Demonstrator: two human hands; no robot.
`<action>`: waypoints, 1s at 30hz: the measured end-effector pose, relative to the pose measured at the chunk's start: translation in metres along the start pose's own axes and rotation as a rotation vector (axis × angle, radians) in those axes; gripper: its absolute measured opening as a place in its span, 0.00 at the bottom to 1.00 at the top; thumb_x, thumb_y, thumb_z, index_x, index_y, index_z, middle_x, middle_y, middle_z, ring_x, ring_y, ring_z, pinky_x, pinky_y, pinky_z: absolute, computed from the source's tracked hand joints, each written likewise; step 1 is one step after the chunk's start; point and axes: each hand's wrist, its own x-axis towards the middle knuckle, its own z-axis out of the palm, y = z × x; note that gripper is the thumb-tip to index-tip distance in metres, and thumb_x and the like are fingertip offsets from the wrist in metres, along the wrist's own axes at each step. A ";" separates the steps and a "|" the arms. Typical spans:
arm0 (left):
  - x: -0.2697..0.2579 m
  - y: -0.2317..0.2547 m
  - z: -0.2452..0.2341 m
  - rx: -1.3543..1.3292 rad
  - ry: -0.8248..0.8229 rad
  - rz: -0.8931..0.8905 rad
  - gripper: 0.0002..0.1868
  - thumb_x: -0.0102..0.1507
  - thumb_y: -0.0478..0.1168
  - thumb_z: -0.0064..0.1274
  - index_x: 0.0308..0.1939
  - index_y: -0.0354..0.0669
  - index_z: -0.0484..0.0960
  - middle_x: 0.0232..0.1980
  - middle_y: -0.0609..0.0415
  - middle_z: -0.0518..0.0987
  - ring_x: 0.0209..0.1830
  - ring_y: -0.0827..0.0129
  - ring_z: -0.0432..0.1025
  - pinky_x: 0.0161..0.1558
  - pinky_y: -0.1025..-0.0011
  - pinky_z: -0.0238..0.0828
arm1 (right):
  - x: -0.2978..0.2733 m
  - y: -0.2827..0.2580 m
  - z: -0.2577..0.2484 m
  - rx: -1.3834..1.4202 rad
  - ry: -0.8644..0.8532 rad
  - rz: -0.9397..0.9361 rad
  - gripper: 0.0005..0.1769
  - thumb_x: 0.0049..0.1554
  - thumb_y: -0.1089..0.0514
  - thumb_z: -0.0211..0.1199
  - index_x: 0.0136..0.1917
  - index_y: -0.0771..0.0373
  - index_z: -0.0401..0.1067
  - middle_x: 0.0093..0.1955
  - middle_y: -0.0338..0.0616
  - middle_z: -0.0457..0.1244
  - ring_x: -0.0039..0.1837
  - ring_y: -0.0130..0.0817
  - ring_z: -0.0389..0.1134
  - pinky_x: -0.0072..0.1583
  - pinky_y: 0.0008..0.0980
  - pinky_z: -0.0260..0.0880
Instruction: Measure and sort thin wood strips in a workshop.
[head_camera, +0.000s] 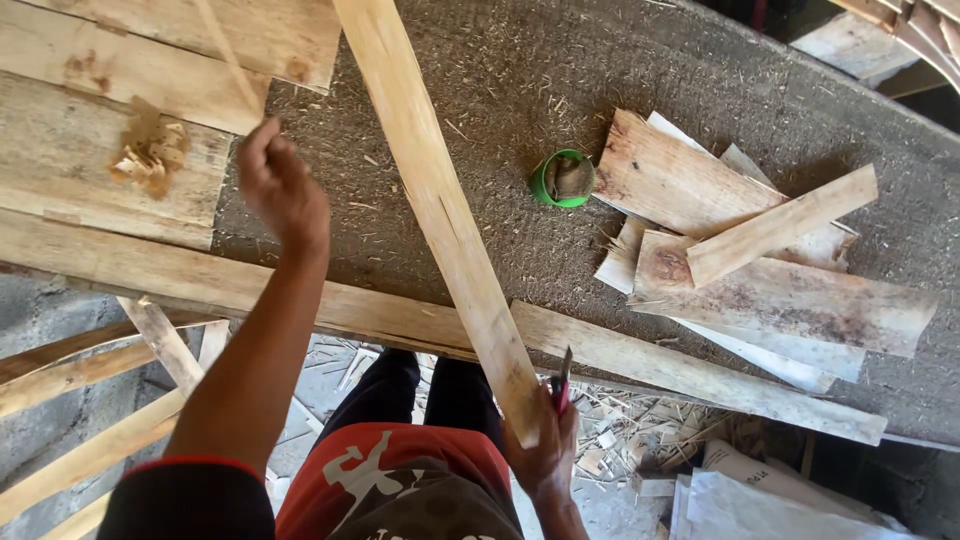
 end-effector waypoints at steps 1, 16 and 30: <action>-0.012 0.002 -0.018 0.000 0.008 0.000 0.11 0.77 0.34 0.44 0.58 0.40 0.81 0.47 0.54 0.79 0.41 0.74 0.73 0.38 0.73 0.76 | 0.017 -0.011 0.003 0.000 -0.001 -0.008 0.45 0.42 0.58 0.77 0.70 0.67 0.64 0.59 0.61 0.59 0.58 0.59 0.64 0.56 0.51 0.69; -0.184 0.024 -0.237 0.319 0.215 -0.335 0.10 0.73 0.32 0.46 0.55 0.31 0.80 0.45 0.52 0.76 0.35 0.74 0.71 0.32 0.75 0.71 | 0.273 -0.128 0.146 0.077 0.120 -0.345 0.43 0.46 0.58 0.76 0.72 0.65 0.63 0.56 0.54 0.55 0.59 0.52 0.61 0.58 0.52 0.66; -0.238 -0.019 -0.282 0.672 -0.118 -0.516 0.17 0.66 0.37 0.60 0.58 0.37 0.82 0.30 0.49 0.79 0.24 0.67 0.71 0.31 0.65 0.68 | 0.304 -0.159 0.163 -0.113 -0.114 -0.095 0.54 0.45 0.40 0.80 0.75 0.62 0.57 0.65 0.52 0.54 0.66 0.50 0.56 0.67 0.53 0.59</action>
